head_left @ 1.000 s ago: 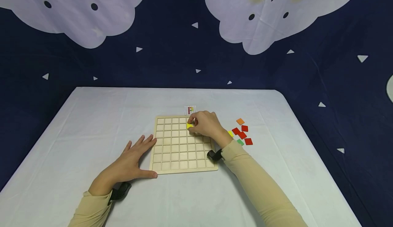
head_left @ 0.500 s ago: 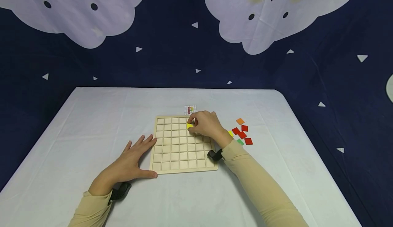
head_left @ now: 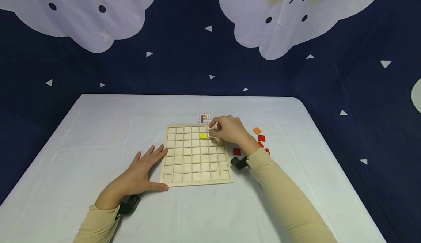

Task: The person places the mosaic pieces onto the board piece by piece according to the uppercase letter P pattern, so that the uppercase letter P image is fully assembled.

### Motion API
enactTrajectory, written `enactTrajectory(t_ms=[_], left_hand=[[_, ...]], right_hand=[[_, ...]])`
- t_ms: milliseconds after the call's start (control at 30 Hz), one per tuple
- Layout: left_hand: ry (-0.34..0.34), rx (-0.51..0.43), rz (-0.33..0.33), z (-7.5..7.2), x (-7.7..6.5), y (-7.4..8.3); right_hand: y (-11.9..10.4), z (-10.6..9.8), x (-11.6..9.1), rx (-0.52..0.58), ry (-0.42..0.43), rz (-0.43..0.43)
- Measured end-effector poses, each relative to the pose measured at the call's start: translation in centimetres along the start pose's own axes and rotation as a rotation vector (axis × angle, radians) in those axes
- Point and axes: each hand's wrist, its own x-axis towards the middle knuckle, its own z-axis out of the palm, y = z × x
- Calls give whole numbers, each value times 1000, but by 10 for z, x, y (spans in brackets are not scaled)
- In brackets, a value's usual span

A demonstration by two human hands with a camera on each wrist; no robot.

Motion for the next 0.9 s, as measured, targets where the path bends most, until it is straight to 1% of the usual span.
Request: enactTrajectory(t_ms=[200, 400, 500, 633, 767, 900], left_hand=[[3, 1, 3, 0, 1, -1], [7, 3, 7, 1, 1, -2], [8, 4, 11, 1, 1, -1], [0, -3, -4, 2, 0, -1], [-2, -4, -10, 2, 0, 0], [-2, -4, -8, 2, 0, 0]], right_hand=[[20, -17, -8, -3, 17, 22], [46, -32, -17, 9, 41, 49], [61, -40, -23, 58, 36, 44], [82, -52, -32, 158, 4, 48], [105, -62, -41, 229, -31, 103], [125, -67, -50, 238, -44, 162]])
